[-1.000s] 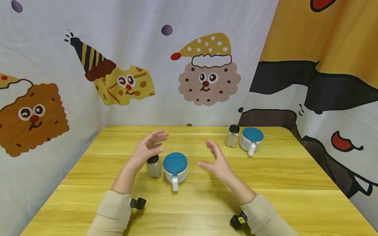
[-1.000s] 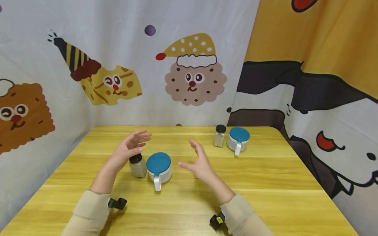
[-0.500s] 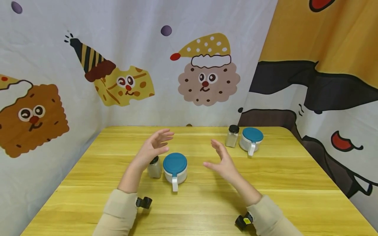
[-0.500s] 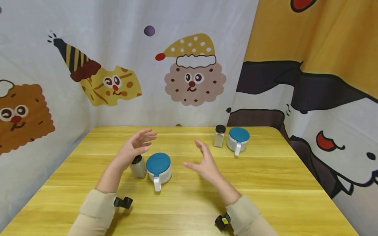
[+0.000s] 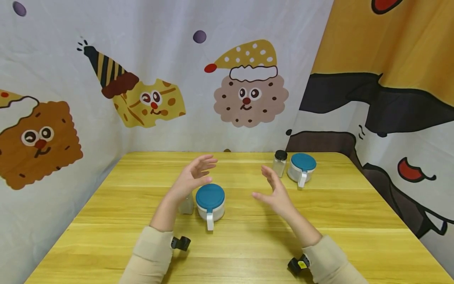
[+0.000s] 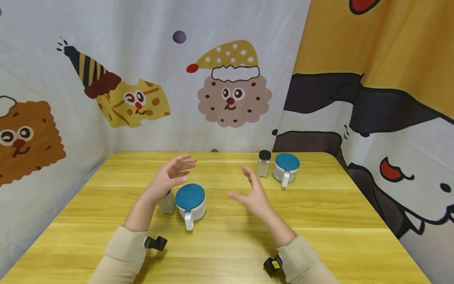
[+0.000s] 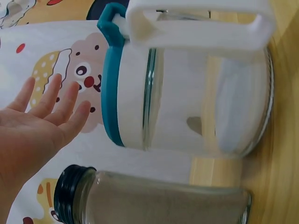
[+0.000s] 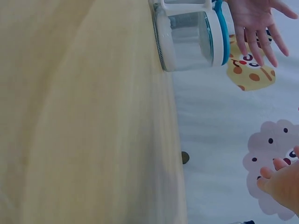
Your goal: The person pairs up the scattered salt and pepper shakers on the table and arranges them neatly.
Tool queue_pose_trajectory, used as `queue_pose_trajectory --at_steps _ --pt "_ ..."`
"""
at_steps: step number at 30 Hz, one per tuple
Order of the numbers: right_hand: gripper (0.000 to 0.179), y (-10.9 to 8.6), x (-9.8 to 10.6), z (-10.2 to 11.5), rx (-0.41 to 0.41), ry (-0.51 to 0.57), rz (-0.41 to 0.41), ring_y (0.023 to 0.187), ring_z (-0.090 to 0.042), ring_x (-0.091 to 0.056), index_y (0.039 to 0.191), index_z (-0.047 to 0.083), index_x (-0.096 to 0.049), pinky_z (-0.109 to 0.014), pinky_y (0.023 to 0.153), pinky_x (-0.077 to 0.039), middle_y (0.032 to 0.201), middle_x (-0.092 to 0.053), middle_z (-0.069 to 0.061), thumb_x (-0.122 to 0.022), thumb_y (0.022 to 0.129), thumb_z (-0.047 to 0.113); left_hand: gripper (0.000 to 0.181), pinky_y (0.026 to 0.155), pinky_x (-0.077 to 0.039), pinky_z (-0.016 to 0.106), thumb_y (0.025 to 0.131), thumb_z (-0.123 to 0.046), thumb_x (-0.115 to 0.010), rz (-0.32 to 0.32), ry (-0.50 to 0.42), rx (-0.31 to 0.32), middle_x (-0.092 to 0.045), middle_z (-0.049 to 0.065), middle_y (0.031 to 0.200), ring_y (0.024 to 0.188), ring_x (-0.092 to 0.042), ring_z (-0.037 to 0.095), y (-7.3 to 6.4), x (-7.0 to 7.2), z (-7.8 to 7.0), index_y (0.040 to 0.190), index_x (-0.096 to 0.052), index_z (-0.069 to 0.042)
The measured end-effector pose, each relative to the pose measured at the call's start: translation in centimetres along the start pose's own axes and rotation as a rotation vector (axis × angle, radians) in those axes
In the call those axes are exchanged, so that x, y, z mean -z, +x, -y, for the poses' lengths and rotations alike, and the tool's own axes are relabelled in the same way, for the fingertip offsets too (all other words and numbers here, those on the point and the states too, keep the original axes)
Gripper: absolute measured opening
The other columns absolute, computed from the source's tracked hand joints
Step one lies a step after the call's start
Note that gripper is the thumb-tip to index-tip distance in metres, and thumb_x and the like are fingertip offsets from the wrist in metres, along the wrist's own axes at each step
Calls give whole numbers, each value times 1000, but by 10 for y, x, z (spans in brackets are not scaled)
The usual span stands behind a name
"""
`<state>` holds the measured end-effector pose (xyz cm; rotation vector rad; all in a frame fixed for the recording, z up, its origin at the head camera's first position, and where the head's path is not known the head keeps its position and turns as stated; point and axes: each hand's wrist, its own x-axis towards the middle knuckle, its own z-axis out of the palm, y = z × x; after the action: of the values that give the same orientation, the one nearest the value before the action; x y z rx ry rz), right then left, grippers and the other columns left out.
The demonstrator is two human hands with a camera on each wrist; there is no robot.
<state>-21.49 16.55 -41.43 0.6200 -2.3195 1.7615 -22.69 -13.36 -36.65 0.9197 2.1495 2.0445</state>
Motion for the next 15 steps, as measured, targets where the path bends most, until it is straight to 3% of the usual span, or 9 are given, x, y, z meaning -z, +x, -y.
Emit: queue_pose_trajectory --at_steps 10,15 --pt "83 2 7 3 -21 -8 -21 137 -33 -27 147 4 -28 -47 113 -15 147 -34 -17 -78 81 8 63 107 -27 52 89 -15 -69 14 -26 -26 -45 18 141 130 -41 30 5 -9 -4 144 -39 -10" --pt "84 2 10 5 -6 -4 -24 138 -34 -26 148 3 -27 -48 113 -15 148 -32 -18 -77 81 5 67 107 -28 52 88 -24 -72 8 -38 -36 -44 19 141 129 -41 31 8 -12 -5 144 -39 -10"
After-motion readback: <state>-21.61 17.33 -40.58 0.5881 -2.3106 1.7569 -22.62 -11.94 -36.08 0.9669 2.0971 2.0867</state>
